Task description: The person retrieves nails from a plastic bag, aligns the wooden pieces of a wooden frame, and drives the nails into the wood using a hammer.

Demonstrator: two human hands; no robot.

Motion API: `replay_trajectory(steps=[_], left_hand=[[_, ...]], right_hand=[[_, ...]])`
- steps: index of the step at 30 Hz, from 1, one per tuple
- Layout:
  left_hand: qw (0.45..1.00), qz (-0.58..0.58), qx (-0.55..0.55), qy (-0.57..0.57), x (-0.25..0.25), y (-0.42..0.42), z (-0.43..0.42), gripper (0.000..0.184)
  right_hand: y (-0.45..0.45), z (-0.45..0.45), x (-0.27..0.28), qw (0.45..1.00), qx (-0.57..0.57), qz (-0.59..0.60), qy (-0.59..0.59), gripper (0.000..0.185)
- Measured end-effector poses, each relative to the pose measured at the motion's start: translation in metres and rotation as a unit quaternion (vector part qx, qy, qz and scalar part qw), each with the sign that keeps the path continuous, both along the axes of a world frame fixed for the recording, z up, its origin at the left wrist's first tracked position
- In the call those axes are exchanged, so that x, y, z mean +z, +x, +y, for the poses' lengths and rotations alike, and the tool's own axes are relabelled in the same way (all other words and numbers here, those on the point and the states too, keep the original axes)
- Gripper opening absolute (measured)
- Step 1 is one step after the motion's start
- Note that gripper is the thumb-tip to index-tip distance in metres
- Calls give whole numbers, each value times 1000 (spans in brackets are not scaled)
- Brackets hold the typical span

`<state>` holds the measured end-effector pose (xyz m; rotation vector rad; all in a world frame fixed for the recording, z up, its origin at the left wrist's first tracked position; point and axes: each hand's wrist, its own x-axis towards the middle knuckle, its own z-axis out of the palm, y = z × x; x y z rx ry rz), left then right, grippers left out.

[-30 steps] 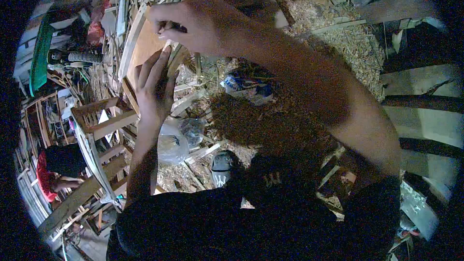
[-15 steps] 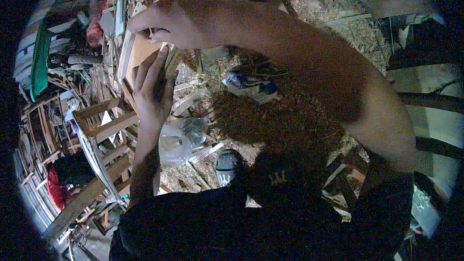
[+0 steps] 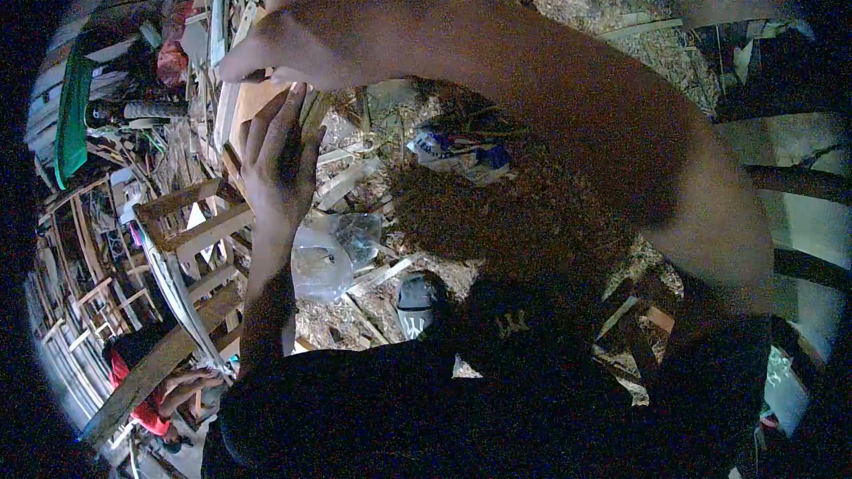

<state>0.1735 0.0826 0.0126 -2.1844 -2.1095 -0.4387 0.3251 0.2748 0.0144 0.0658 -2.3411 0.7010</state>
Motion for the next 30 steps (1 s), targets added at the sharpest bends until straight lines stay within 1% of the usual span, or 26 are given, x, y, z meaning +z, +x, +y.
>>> replay_trajectory(steps=[4, 6, 7, 8, 9, 10, 12, 13, 14, 15, 16, 17, 18, 19, 21, 22, 23, 25, 26, 27, 28, 29, 30], left_hand=[[1000, -17, 4, -5, 2, 1, 2, 66], [1000, -16, 5, -1, 1, 1, 2, 66], [1000, -15, 5, 2, 1, 0, 1, 66], [1000, -15, 5, 3, 1, 0, 1, 66], [1000, -14, 4, 1, 1, 0, 1, 66], [1000, -12, 3, -1, 1, 0, 1, 67], [1000, -16, -3, 0, 2, 0, 3, 64], [1000, -20, -9, 1, 3, 0, 4, 61], [1000, -20, -9, 1, 4, 0, 5, 61], [999, -43, -9, 5, 4, 1, 6, 57], [998, -65, -8, 9, 5, 2, 7, 54], [998, -65, -8, 9, 7, 2, 9, 54], [996, -89, 10, 6, 8, 3, 11, 51], [993, -112, 27, 3, 9, 3, 14, 48], [991, -126, 46, 10, 11, 6, 19, 47], [988, -140, 64, 17, 11, 7, 22, 47], [988, -139, 64, 17, 12, 9, 24, 47], [974, -203, 96, 4, 13, 13, 28, 43], [974, -203, 96, 5, 13, 13, 30, 43], [974, -203, 93, 25, 13, 14, 32, 39], [974, -203, 91, 45, 13, 14, 34, 35], [974, -203, 90, 45, 10, 11, 35, 35], [968, -230, 86, 49, 6, 8, 36, 31]], right_hand=[[-5, 6, -2, 1000, 15, -13, 4, 26], [-16, 9, -4, 998, 42, 33, 17, 28], [-12, 12, -3, 998, 42, 33, 18, 28], [-5, 17, -2, 995, 92, 2, -33, 12], [-1, 20, 1, 986, 141, -30, -83, 10], [1, 21, 2, 986, 140, -30, -83, 10], [3, 21, 4, 984, 158, 21, -79, 7], [-2, 19, 1, 984, 157, 21, -79, 7], [-11, 15, -4, 993, 105, 36, -34, 8], [-16, 12, -3, 997, 52, 51, 11, 18], [-13, 13, -2, 997, 52, 50, 11, 18], [-9, 16, -1, 990, 118, 48, -60, 10], [-5, 18, 3, 974, 183, 45, -130, 6], [-4, 19, 6, 973, 183, 45, -130, 6], [-2, 20, 10, 978, 174, 1, -114, 7], [0, 20, 11, 978, 175, 1, -113, 7], [1, 19, 11, 977, 180, 6, -117, 7], [-1, 19, 9, 975, 184, 11, -120, 8], [-5, 18, 6, 971, 192, 37, -134, 11], [-8, 17, 4, 967, 199, 64, -148, 15], [-9, 18, 3, 967, 199, 63, -147, 15], [-10, 19, 1, 963, 209, 68, -156, 18], [-10, 18, 4, 959, 220, 73, -164, 21]])
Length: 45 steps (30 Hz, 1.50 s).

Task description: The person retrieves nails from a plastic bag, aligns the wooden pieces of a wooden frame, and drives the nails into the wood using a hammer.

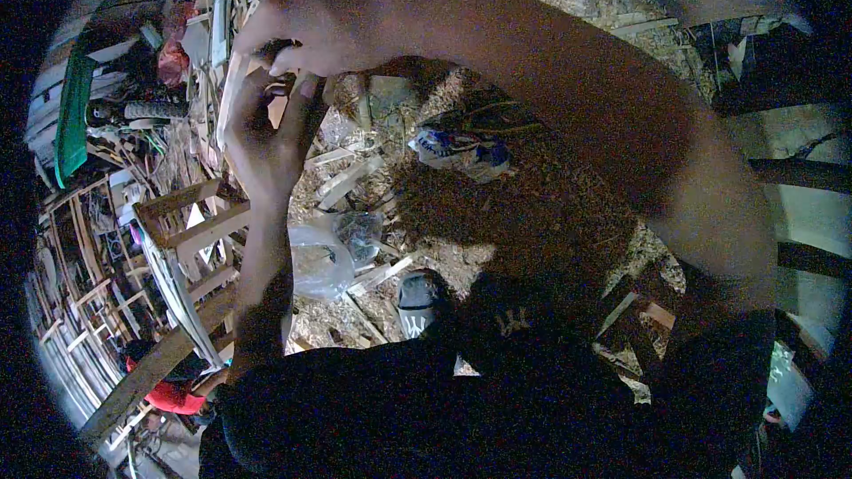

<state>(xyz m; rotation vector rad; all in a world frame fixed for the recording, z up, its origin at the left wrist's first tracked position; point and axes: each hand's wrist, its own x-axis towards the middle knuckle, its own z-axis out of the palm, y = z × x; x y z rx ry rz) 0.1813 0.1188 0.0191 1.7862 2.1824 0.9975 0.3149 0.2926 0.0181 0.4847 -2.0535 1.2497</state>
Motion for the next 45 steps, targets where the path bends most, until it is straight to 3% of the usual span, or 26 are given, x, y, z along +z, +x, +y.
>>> replay_trajectory(steps=[2, 4, 7, 11, 13, 16, 18, 19, 22, 25, 27, 28, 30, 32, 34, 36, 40, 42, 43, 45], left_hand=[[1000, -26, -4, 8, -3, -1, -1, 27], [980, -184, 79, -2, 1, 10, 2, 24], [991, -116, 71, 7, 5, 11, 5, 24], [989, -111, 93, -13, -2, 6, 7, 19], [978, -198, 66, 29, 2, 12, 8, 15], [987, -141, 28, 78, -5, 7, 9, 13], [992, -98, 30, 68, -3, 7, 9, 13], [996, -54, 33, 56, -1, 8, 9, 13], [992, -102, 48, 59, -10, 5, 10, 15], [994, -63, 32, 79, -17, -2, 11, 16], [994, -64, 34, 82, -16, 1, 12, 16], [994, -64, 36, 83, -14, 3, 13, 15], [993, -57, 24, 97, -13, 6, 15, 15], [992, -49, 16, 113, -10, 6, 17, 14], [994, 6, -5, 113, -7, 6, 17, 15], [992, 25, 1, 121, -8, 6, 18, 16], [993, 42, 8, 109, -6, 8, 15, 17], [992, -8, 8, 128, -16, 6, 16, 17], [988, -55, 4, 142, -20, 5, 18, 17], [989, -35, -6, 145, -22, 1, 18, 18]], right_hand=[[6, 2, 6, 999, -10, -48, -1, 22], [8, 3, 7, 995, -19, -95, 0, 22], [4, 2, 3, 997, -34, -63, 24, 24], [2, -1, -1, 999, -49, -4, 6, 28], [5, -3, 4, 999, -50, 18, 7, 30], [12, -2, 8, 998, -55, 3, 16, 26], [12, -2, 7, 983, -89, -152, 41, 19], [13, -3, 6, 983, -89, -152, 42, 19], [18, -7, 4, 986, -113, -106, 58, 14], [27, -16, 8, 986, -115, -113, 36, 15], [35, -32, 10, 944, -285, -167, 18, 23], [39, -35, 6, 943, -285, -168, 21, 23], [49, -40, -11, 921, -363, -89, -108, 17], [71, -42, -45, 889, -436, -77, -121, 27], [108, -55, -68, 808, -509, -290, -59, 30], [140, -70, -102, 738, -537, -405, 48, 35], [180, -89, -148, 696, -554, -425, 166, 45], [187, -89, -152, 641, -453, -616, 72, 51], [188, -88, -150, 640, -454, -615, 78, 51], [184, -89, -145, 612, -460, -644, 7, 49]])
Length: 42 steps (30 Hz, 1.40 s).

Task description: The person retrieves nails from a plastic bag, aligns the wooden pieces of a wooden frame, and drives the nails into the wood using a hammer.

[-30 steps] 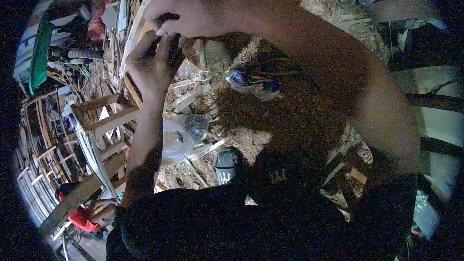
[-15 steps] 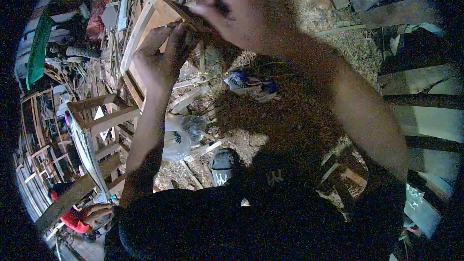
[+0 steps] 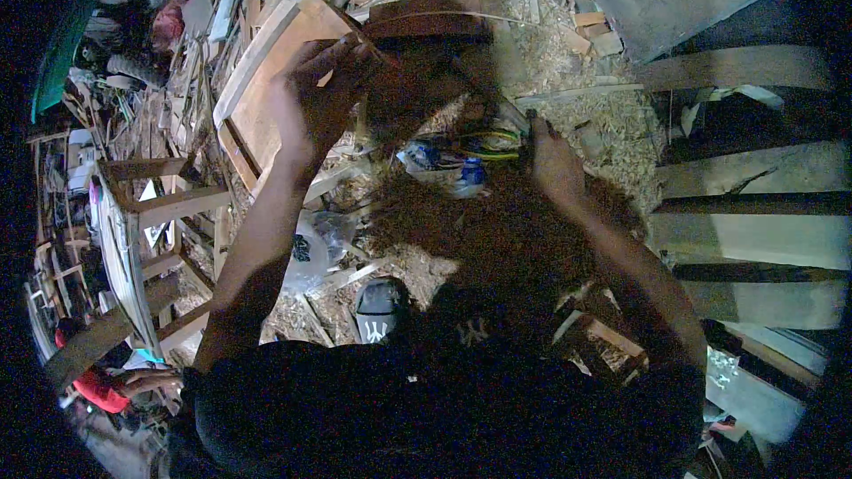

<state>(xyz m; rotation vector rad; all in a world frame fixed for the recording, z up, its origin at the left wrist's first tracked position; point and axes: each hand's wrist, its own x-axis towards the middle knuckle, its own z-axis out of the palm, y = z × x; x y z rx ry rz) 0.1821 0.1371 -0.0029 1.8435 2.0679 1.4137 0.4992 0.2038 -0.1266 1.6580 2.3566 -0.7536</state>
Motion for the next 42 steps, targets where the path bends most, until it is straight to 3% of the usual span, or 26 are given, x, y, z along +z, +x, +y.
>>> replay_trajectory(steps=[3, 7, 9, 12, 13, 15, 16, 18, 19, 22, 26, 29, 31, 35, 37, 42], left_hand=[[999, 45, -6, -7, 9, 1, -2, 18], [999, 46, -10, -24, 13, 1, -1, 20], [998, 52, -14, -19, 12, -1, -1, 21], [998, 51, -21, -19, 9, -5, 0, 22], [998, 45, -26, -23, 9, -5, 1, 23], [998, 42, -25, -29, 11, -5, 1, 23], [998, 40, -26, -37, 12, -5, 1, 23], [997, 51, -30, -45, 14, -7, 0, 24], [996, 62, -37, -54, 15, -8, 0, 24], [996, 69, -61, -4, 8, -13, 2, 25], [996, 42, -74, -12, 5, -17, 2, 26], [995, 58, -80, -7, 9, -18, 3, 29], [995, 69, -74, -25, 10, -18, 3, 31], [996, 61, -58, -36, 10, -16, 3, 33], [991, 92, -80, -59, 19, -16, 0, 28], [994, 67, -79, -23, 9, -16, 1, 28]], right_hand=[[-6, -3, 52, 997, 46, 56, -33, 46], [-5, -11, 55, 983, 17, 182, -23, 43], [-4, -15, 77, 958, -37, 258, -117, 44], [7, -15, 76, 965, -49, 251, -62, 45], [2, -18, 95, 965, -47, 251, -61, 45], [-12, -23, 158, 917, -86, 358, -154, 46], [-11, -23, 171, 917, -84, 358, -154, 46], [-7, -21, 188, 940, 85, 330, 33, 46], [-9, -23, 198, 923, 140, 345, 98, 50], [-11, -23, 212, 899, 215, 352, 149, 55], [-6, -22, 220, 928, 204, 303, 69, 60], [-10, -23, 226, 933, 209, 282, 78, 64], [-15, -26, 232, 906, 231, 326, 140, 67], [-18, -27, 232, 896, 228, 348, 158, 67], [-18, -25, 236, 947, 205, 244, 50, 64], [-17, -21, 236, 905, 217, 334, 150, 67]])
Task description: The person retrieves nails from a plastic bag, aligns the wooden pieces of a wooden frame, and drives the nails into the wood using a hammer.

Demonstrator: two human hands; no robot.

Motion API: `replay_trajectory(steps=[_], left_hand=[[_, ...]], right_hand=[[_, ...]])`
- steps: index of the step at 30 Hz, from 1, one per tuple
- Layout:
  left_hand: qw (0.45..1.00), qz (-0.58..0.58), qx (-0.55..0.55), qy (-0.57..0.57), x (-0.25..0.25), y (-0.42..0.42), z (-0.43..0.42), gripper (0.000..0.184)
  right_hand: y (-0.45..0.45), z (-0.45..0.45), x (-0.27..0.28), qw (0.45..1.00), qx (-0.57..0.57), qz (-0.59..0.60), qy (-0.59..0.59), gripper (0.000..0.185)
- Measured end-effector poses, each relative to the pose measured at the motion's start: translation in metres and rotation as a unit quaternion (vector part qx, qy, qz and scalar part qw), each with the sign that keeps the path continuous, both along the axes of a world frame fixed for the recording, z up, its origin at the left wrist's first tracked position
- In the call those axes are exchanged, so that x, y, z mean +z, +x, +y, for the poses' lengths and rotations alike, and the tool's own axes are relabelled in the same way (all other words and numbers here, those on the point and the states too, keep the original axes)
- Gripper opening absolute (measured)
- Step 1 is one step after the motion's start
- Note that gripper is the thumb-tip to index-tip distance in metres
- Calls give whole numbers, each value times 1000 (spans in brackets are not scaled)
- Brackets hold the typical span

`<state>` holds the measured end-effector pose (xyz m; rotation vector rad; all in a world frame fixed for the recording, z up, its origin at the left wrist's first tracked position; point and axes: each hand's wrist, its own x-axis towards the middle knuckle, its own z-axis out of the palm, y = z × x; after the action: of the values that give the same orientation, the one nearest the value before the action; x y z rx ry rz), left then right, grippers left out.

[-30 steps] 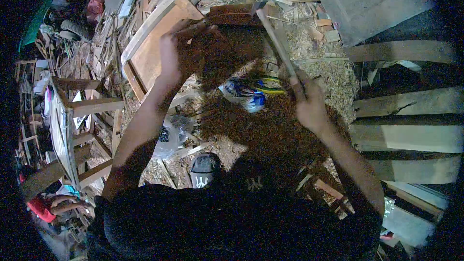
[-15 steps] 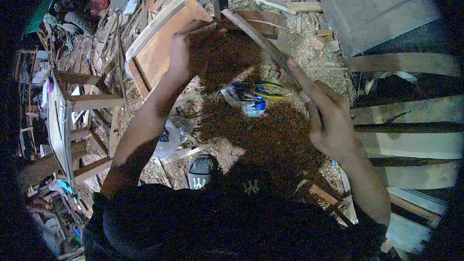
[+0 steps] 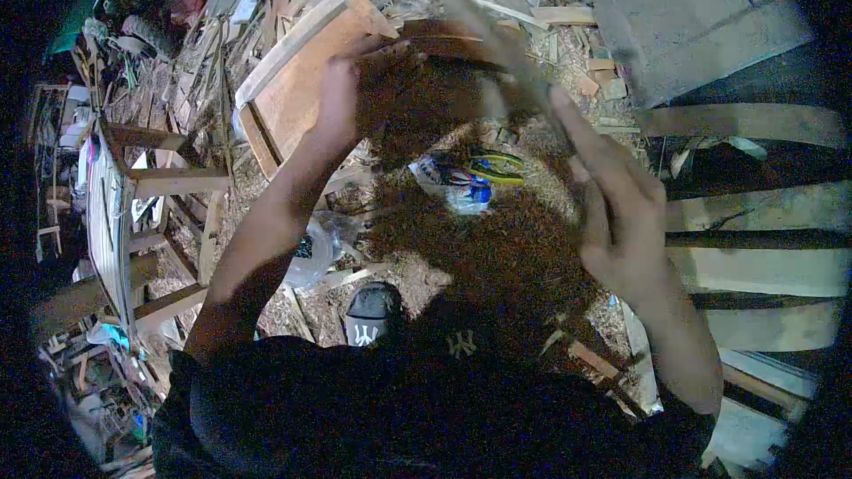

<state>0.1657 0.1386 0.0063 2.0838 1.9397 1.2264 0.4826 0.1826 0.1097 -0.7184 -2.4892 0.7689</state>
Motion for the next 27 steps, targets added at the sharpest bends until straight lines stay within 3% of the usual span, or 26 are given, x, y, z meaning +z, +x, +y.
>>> replay_trajectory(steps=[2, 4, 5, 7, 10, 12, 14, 15, 16, 18, 21, 24, 25, 26, 27], left_hand=[[1000, -2, 2, -4, -3, 1, 1, 30], [963, -260, 20, -73, -9, 3, 4, 26], [963, -259, 19, -72, -10, 1, 5, 26], [1000, 14, 21, -4, -8, -3, 4, 22], [1000, 13, 14, -1, -7, -2, 3, 29], [1000, 20, 10, 5, -9, -5, 5, 29], [1000, 27, 5, 14, -12, -7, 6, 29], [1000, 16, 3, 10, -10, -7, 6, 31], [1000, 5, 0, 5, -9, -7, 5, 33], [1000, 9, -8, 2, -3, -6, 4, 32], [1000, 10, -2, 3, -7, -3, 5, 30], [1000, 10, 3, 0, -4, -2, 2, 29], [1000, 8, -2, -9, -1, -2, 2, 29], [1000, 9, -5, -9, -1, -2, 3, 29], [1000, 15, 2, 2, -1, -2, 5, 28]], right_hand=[[1, 0, 0, 998, -5, 45, 33, 68], [4, 0, -3, 1000, 27, -3, -6, 63], [4, 1, 0, 1000, 27, -2, -4, 63], [3, 3, 8, 991, -4, -105, -84, 60], [2, 1, 12, 1000, -6, -5, 15, 47], [2, 0, 9, 999, -15, 20, 23, 48], [5, 5, 1, 998, 53, -39, -22, 49], [-2, 1, 8, 983, 9, -141, -119, 49], [-1, 2, 8, 983, 8, -140, -119, 49], [1, 4, 6, 998, 0, -57, -32, 69], [3, 2, 12, 999, -30, 25, -15, 74], [1, 1, -3, 1000, 20, 13, 13, 69], [-4, 3, 15, 966, -10, -183, -182, 67], [-3, 5, 12, 966, -12, -182, -183, 67], [-1, 8, 5, 990, 0, -107, -89, 70]])
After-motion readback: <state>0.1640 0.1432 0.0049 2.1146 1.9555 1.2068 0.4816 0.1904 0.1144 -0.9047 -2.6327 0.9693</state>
